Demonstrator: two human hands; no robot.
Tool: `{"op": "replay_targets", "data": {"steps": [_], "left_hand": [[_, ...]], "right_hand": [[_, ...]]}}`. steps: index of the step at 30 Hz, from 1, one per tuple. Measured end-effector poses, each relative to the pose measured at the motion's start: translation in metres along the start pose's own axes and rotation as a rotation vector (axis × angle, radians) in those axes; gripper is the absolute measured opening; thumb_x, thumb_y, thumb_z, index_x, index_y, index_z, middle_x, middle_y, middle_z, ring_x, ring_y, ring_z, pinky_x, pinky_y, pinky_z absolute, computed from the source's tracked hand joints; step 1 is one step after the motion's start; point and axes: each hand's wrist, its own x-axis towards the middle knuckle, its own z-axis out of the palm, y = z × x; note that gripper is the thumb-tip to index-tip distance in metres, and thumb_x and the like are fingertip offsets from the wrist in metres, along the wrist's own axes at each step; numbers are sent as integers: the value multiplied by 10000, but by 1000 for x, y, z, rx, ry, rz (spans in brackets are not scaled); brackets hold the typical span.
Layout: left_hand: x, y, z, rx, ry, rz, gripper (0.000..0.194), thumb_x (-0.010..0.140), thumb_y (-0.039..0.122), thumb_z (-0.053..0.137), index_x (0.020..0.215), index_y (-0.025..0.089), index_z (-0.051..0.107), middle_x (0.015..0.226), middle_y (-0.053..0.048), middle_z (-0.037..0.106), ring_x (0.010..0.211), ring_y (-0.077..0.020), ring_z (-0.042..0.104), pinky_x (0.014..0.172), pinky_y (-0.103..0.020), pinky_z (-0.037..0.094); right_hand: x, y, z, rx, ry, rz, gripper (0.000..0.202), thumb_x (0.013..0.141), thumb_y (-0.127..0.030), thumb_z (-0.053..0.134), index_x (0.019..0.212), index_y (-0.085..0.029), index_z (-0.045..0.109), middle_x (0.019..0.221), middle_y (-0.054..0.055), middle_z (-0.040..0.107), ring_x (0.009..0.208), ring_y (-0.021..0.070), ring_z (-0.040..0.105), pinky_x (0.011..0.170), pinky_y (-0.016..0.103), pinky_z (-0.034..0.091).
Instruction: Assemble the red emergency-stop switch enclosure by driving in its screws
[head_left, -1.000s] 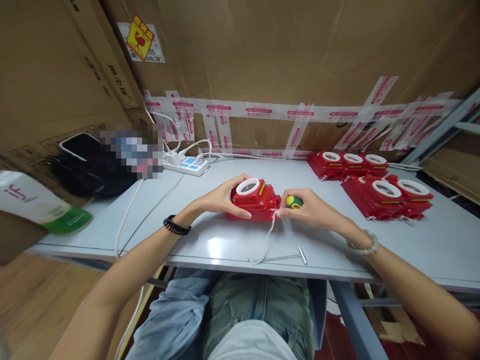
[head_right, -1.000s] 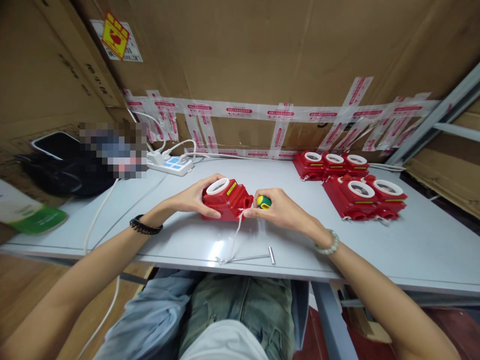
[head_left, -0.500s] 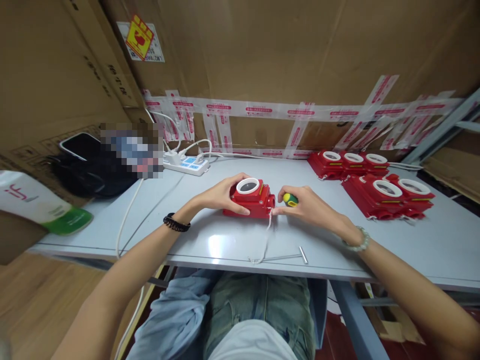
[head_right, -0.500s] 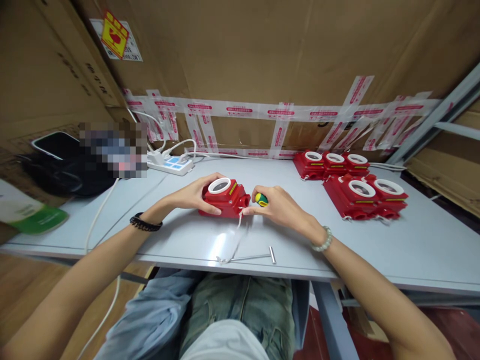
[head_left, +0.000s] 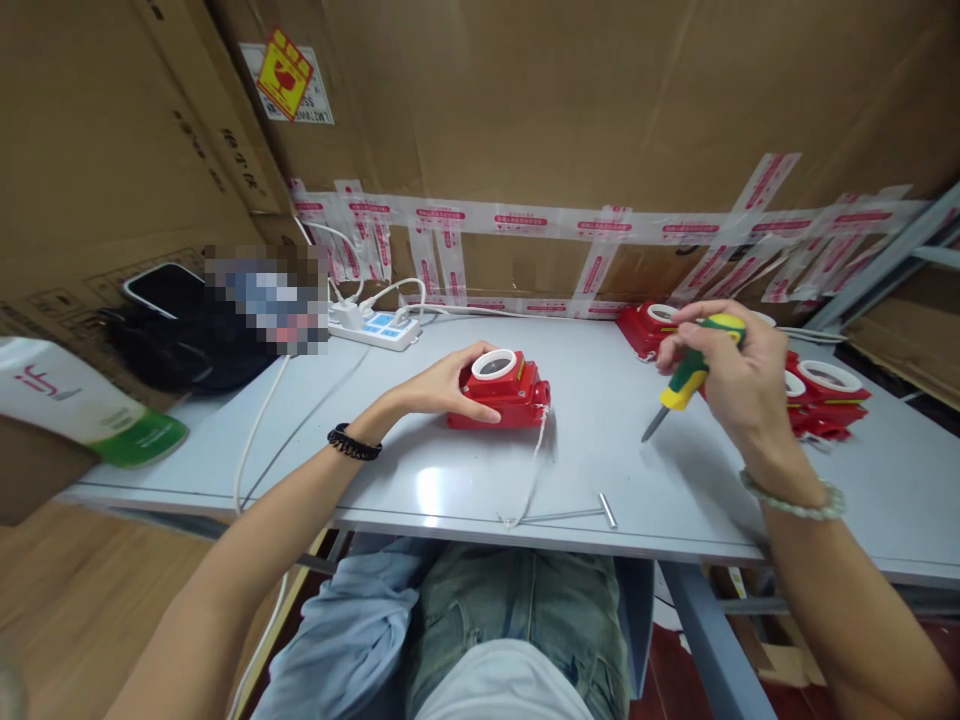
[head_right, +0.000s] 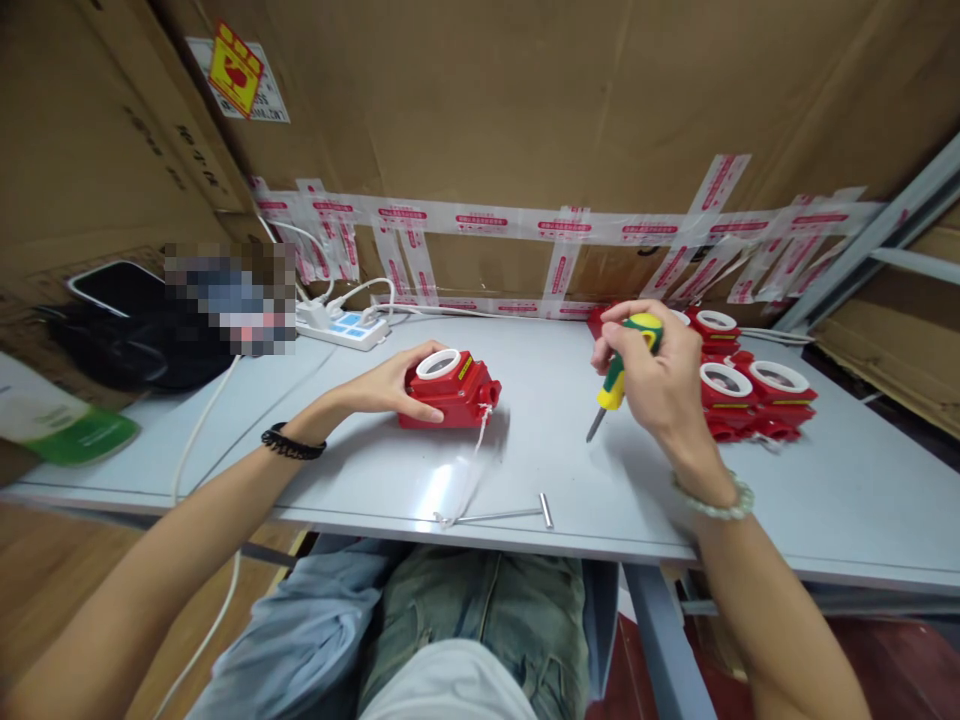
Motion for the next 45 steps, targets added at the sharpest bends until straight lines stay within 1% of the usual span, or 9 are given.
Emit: {"op": "replay_targets", "data": {"steps": [4,6,8,10,14,18,23,32,45], "left_hand": [[-1,0,1,9,-6,4,710,600,418,860,1178,188,517,1155,-63,594,1049,-245,597,910,-365,489],[-2,0,2,7,-20,5,701,606,414,858,1176,188,518,1157,-64,602,1051,-246,601,911,-363,490],[-3,1,4,17,-34,12,703,604,408,862,1177,191,519,1162,-63,605,1058,-246,602,920,-361,488],[-5,3,7,29,-45,17,712,597,399,869,1182,194,519,1161,-59,608,1058,-241,602,927,-356,484],[-13,12,14,24,-66,-1,690,612,373,865,1176,191,511,1129,-52,619,1025,-225,609,894,-331,493],[-25,21,21,57,-57,-2,671,637,389,850,1180,193,509,1118,-43,619,1004,-214,610,875,-310,494],[-32,25,27,64,-41,-16,681,647,423,840,1191,197,498,1121,-41,622,1001,-218,614,873,-313,497],[-31,23,25,65,-43,-17,683,642,440,839,1186,203,501,1134,-52,629,1004,-228,620,862,-316,498],[-32,23,23,42,-46,-9,661,646,434,843,1166,204,504,1091,-32,622,982,-213,608,856,-301,489]], "right_hand": [[-6,-3,-10,-150,-34,56,91,809,-201,578,742,-156,618,548,-1,606,500,119,585,479,229,463],[-15,-3,-13,-209,-56,75,152,823,-273,633,728,-154,622,555,-3,616,451,99,551,409,206,425],[-26,-1,-15,-152,-62,94,236,826,-373,671,746,-156,624,595,5,649,402,96,532,353,213,414],[-37,2,-19,-37,-24,122,262,812,-410,698,774,-159,633,651,18,687,415,115,569,373,237,479],[-60,9,-27,94,101,216,238,773,-395,747,797,-173,662,752,35,732,568,144,662,482,239,566],[-82,9,-27,202,189,279,230,755,-390,756,749,-178,666,725,39,739,529,125,633,479,220,545],[-101,11,-21,251,278,296,203,740,-366,768,722,-199,652,704,34,733,544,146,647,467,228,518],[-103,16,-13,285,280,343,205,747,-384,759,699,-222,643,705,30,716,576,159,651,472,252,512],[-103,15,-8,253,304,307,183,763,-373,737,697,-235,636,698,23,708,545,161,620,466,281,503]]}}
